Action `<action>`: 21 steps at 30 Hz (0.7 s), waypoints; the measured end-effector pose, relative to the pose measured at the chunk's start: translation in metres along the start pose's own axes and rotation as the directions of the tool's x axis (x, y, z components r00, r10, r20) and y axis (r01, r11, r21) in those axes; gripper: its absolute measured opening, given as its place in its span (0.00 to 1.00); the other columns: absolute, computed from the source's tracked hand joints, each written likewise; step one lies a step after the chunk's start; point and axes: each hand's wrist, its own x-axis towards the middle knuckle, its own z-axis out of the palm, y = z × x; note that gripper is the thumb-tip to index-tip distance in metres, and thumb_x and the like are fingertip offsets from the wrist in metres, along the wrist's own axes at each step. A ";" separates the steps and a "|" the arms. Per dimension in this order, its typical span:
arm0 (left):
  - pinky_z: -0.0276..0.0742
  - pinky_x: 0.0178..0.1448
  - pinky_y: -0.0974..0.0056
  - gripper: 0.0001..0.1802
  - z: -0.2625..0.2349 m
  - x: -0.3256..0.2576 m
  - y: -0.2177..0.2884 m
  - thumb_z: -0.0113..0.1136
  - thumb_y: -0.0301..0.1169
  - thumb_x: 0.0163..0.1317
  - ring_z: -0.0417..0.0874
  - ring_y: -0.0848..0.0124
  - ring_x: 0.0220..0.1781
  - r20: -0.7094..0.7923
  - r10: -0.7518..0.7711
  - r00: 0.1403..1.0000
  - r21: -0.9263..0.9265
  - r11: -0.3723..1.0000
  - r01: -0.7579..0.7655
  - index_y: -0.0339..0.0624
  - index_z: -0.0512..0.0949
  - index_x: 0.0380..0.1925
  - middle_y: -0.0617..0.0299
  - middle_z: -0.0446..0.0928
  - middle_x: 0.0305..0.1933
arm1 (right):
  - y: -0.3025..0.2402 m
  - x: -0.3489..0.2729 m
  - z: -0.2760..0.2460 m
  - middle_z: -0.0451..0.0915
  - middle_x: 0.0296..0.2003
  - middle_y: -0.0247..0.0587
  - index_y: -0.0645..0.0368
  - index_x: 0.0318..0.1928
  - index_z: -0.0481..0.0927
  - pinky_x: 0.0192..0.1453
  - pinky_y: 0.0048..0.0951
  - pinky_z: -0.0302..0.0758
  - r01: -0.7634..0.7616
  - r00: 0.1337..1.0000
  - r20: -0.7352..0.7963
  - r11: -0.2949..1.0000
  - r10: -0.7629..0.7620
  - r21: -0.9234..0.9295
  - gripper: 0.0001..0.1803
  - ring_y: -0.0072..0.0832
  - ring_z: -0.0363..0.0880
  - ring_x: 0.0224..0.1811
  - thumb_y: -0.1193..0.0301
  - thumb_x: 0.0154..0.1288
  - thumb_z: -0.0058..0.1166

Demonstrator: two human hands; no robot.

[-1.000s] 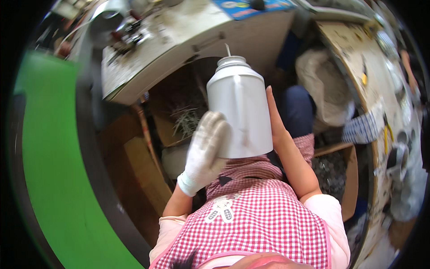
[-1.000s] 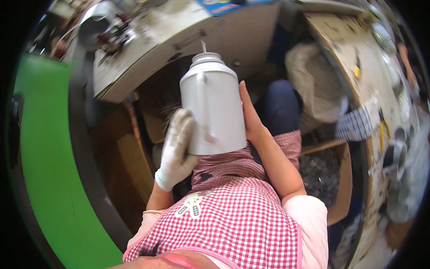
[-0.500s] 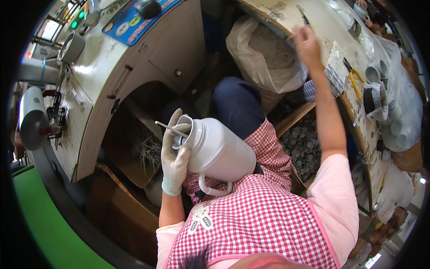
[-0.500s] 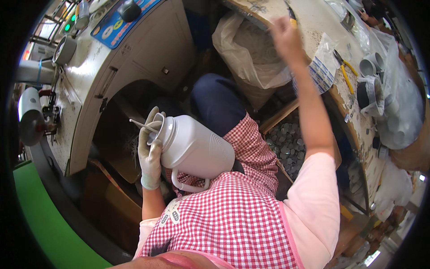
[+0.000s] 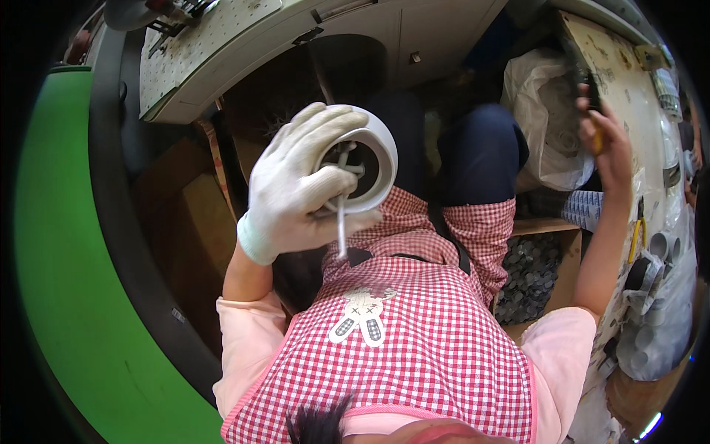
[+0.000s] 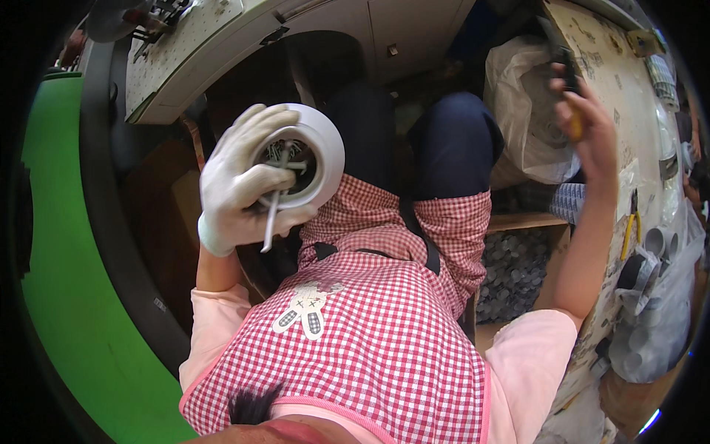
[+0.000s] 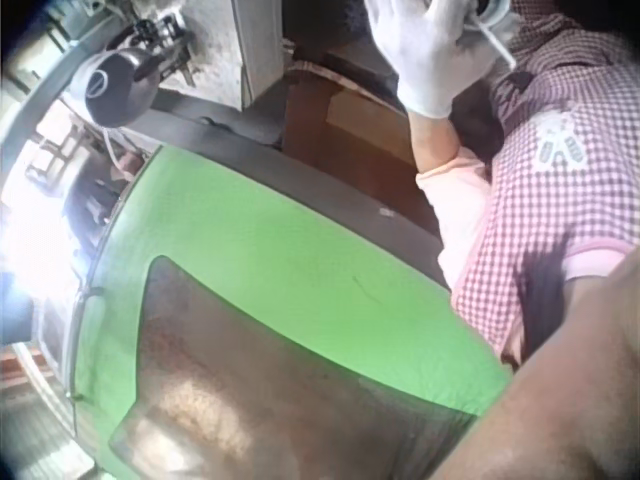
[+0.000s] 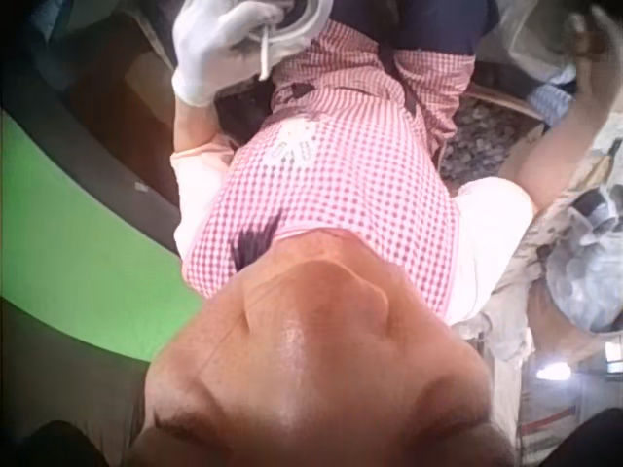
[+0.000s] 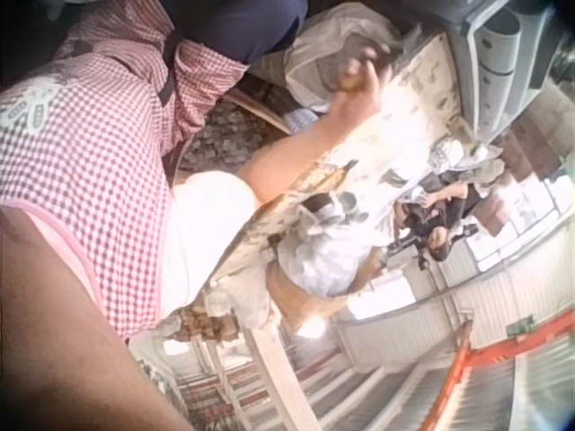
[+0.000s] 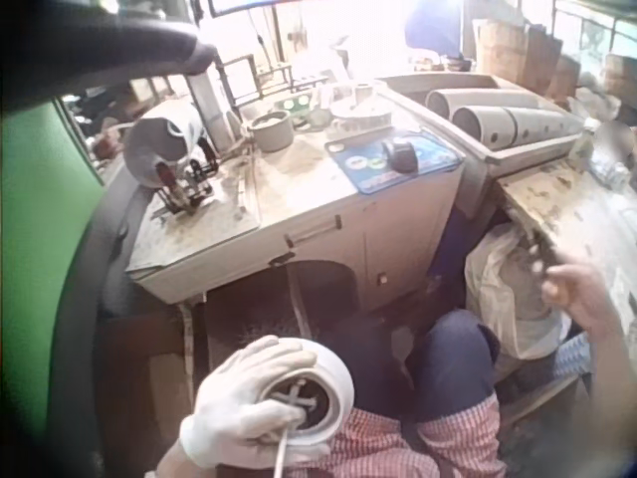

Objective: The person assembles white plastic kettles by inserting a metal rod into the base and attaching a circular component to the side. They handle each kettle one at a time, place the finished units on a nearby surface, and repeat the process.

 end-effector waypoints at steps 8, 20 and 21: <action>0.78 0.67 0.44 0.27 0.025 -0.019 -0.002 0.84 0.47 0.36 0.83 0.46 0.62 0.072 0.095 0.993 -0.060 0.994 -0.090 0.44 0.76 0.24 0.44 0.83 0.56 | -0.006 -0.102 0.238 0.74 0.28 0.35 0.55 0.49 0.82 0.29 0.30 0.74 0.747 0.619 0.705 -0.017 -0.346 -0.664 0.13 0.28 0.79 0.29 0.63 0.70 0.62; 0.75 0.71 0.45 0.20 0.096 -0.040 0.028 0.80 0.41 0.42 0.83 0.50 0.63 0.104 0.093 0.990 0.131 0.986 -0.107 0.43 0.77 0.24 0.49 0.84 0.56 | 0.061 -0.095 0.255 0.84 0.23 0.44 0.63 0.32 0.82 0.39 0.42 0.83 0.482 0.855 0.494 0.112 0.159 -0.869 0.23 0.37 0.84 0.24 0.59 0.81 0.45; 0.74 0.71 0.46 0.20 0.096 -0.044 0.026 0.79 0.41 0.43 0.83 0.51 0.64 0.084 0.102 0.991 0.116 0.987 -0.112 0.44 0.77 0.25 0.50 0.84 0.57 | 0.056 -0.094 0.251 0.82 0.21 0.44 0.64 0.33 0.80 0.39 0.41 0.83 0.394 0.851 0.455 0.253 0.261 -0.884 0.24 0.36 0.83 0.22 0.59 0.82 0.43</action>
